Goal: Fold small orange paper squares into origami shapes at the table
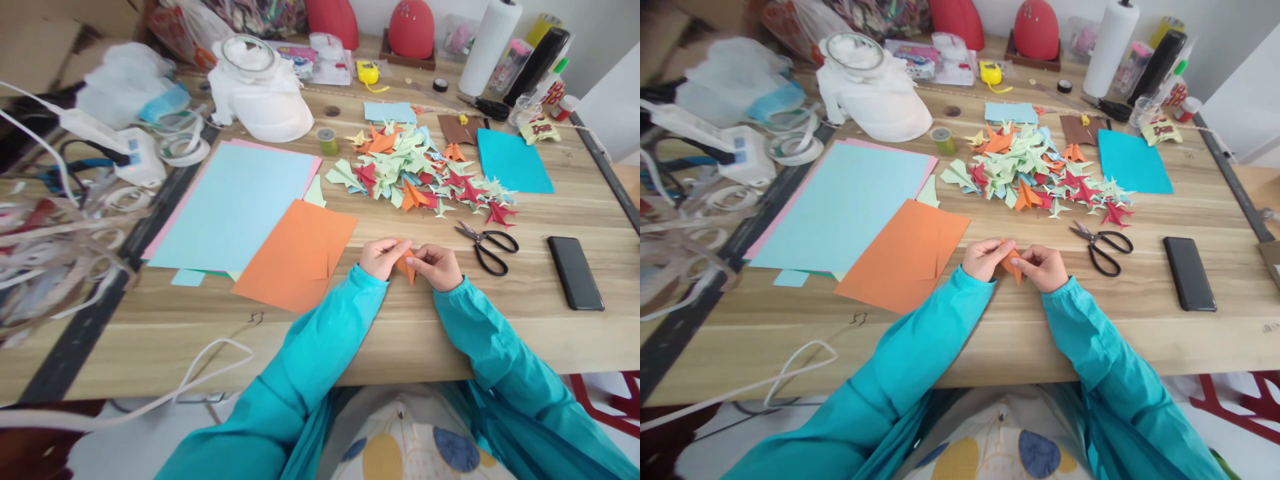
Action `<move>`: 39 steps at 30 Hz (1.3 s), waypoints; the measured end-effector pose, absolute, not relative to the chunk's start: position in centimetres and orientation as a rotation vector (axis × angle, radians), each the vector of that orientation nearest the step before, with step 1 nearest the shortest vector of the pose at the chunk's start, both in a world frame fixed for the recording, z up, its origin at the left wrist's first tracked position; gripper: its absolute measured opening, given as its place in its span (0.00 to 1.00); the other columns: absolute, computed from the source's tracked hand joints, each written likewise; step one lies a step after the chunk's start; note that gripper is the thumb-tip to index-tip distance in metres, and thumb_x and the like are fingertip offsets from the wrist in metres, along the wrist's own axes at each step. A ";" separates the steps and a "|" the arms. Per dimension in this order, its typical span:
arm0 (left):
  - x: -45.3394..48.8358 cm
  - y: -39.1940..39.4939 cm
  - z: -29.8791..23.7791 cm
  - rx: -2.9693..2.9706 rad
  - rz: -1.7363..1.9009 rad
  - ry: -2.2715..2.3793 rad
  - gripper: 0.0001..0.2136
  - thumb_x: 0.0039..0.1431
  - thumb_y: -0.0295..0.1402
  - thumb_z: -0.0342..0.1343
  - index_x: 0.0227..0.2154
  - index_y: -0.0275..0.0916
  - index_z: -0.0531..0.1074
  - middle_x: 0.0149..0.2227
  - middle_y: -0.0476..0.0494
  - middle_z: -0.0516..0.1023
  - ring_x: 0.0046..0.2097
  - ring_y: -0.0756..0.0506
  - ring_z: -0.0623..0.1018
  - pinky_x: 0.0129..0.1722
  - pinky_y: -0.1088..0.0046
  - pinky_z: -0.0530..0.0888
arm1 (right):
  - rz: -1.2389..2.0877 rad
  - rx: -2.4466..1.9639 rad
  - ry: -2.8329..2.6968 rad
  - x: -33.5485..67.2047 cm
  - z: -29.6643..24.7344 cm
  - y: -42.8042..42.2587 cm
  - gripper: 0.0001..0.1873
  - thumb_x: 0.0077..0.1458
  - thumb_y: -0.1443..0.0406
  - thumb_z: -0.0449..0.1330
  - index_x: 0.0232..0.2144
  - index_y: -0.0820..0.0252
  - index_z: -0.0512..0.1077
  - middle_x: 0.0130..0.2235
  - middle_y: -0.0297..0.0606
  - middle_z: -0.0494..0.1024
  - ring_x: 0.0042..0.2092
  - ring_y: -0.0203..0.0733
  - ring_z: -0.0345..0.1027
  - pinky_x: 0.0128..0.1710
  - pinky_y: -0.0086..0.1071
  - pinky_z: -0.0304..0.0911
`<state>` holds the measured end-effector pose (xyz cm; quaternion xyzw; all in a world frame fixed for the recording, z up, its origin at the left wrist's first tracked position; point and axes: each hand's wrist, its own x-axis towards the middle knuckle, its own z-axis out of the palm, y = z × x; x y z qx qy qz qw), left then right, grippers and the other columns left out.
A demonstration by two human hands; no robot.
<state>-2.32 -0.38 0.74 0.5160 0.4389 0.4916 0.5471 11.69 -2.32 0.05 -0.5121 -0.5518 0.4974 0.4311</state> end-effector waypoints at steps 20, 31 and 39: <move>-2.2 0.0 0.7 1.076 1.160 1.127 0.11 0.34 0.36 0.65 0.21 0.35 0.75 0.21 0.47 0.75 0.24 0.51 0.71 0.27 0.74 0.70 | 1.237 -1.250 -1.206 11.7 0.7 -2.1 0.16 0.38 0.54 0.64 0.18 0.61 0.67 0.17 0.30 0.66 0.18 0.29 0.56 0.17 0.26 0.53; -2.0 0.0 0.6 0.985 1.135 1.010 0.13 0.33 0.37 0.66 0.23 0.35 0.75 0.24 0.46 0.77 0.26 0.50 0.74 0.29 0.72 0.72 | 1.247 -1.262 -1.126 11.8 0.9 -2.1 0.16 0.38 0.54 0.65 0.18 0.61 0.69 0.17 0.31 0.69 0.18 0.30 0.58 0.17 0.26 0.55; -2.2 0.0 0.8 1.018 1.086 0.971 0.12 0.31 0.35 0.66 0.21 0.35 0.74 0.18 0.49 0.74 0.21 0.52 0.71 0.25 0.75 0.70 | 1.254 -1.216 -1.161 12.0 0.8 -1.9 0.17 0.41 0.54 0.63 0.18 0.61 0.67 0.16 0.30 0.67 0.18 0.29 0.56 0.18 0.25 0.52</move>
